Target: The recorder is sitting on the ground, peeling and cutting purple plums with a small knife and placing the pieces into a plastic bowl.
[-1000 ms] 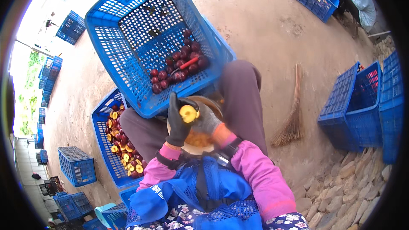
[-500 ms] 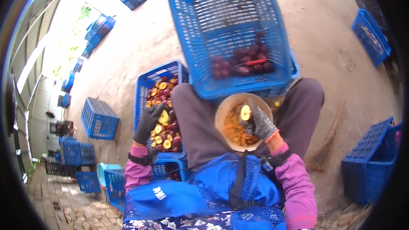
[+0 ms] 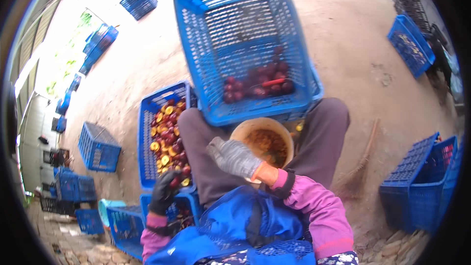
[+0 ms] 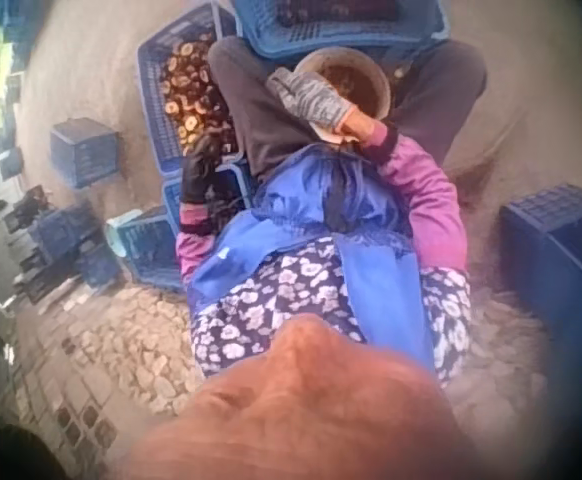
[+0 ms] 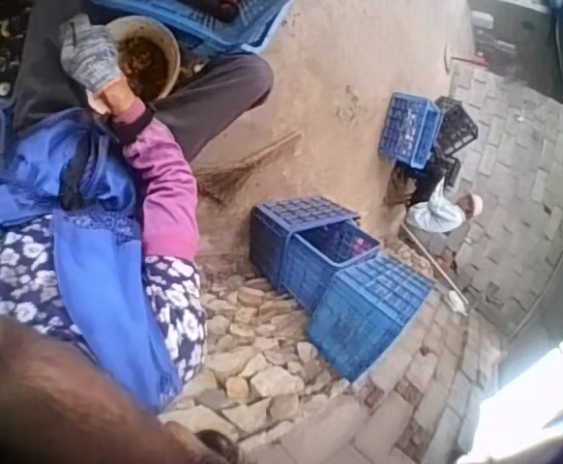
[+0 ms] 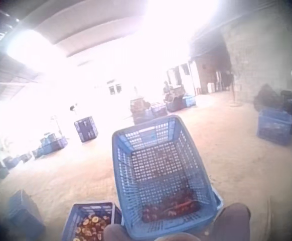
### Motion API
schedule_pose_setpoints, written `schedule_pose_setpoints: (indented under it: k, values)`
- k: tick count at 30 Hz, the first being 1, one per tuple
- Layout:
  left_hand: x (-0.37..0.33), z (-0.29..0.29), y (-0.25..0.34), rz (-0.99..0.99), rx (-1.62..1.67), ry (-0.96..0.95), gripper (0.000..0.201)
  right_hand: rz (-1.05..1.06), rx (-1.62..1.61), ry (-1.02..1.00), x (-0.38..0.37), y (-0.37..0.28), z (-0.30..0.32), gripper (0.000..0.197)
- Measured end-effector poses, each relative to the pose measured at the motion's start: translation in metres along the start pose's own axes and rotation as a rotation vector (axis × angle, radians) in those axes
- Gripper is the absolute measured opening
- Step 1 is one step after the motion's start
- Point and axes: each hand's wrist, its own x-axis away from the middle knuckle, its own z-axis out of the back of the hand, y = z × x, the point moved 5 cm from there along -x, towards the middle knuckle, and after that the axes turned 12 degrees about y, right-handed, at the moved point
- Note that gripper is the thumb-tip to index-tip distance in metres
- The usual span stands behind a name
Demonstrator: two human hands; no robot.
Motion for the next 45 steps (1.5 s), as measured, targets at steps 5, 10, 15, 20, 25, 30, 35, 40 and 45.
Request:
schedule_pose_setpoints:
  k: [5,10,15,20,25,30,35,40,45]
  values:
    - [0.030,0.122,-0.137,0.255,-0.881,-0.245,0.036,-0.430,0.107,0.106,-0.013,0.110,0.050,0.017]
    - [-0.094,-0.015,0.077,0.038,-0.223,-0.039,0.033,-0.598,0.422,0.070,-0.017,0.213,0.052,0.021]
    - [-0.264,-0.148,0.131,-0.344,-0.190,-0.085,0.034,-0.521,0.555,0.067,-0.017,0.250,0.026,0.024]
    - [-0.411,-0.223,0.057,-0.310,-0.824,0.198,0.036,-0.674,0.602,-0.139,-0.021,0.276,-0.007,0.029]
    - [-0.470,-0.243,-0.019,-0.170,-1.195,-0.018,0.035,-0.719,0.572,-0.193,-0.018,0.298,-0.023,0.038]
    - [-0.468,-0.253,-0.042,-0.263,-1.164,0.161,0.030,-0.705,0.520,-0.256,-0.006,0.317,-0.041,0.038]
    - [-0.472,-0.248,-0.040,-0.344,-0.870,0.134,0.025,-0.690,0.611,-0.282,-0.005,0.320,-0.050,0.033]
    - [-0.462,-0.239,-0.035,-0.064,0.469,-0.512,0.029,-0.682,0.499,-0.307,-0.019,0.316,-0.063,0.025]
    - [-0.357,-0.223,0.076,-0.173,0.627,-0.093,0.026,-0.968,0.220,-0.138,-0.023,0.308,-0.028,0.021]
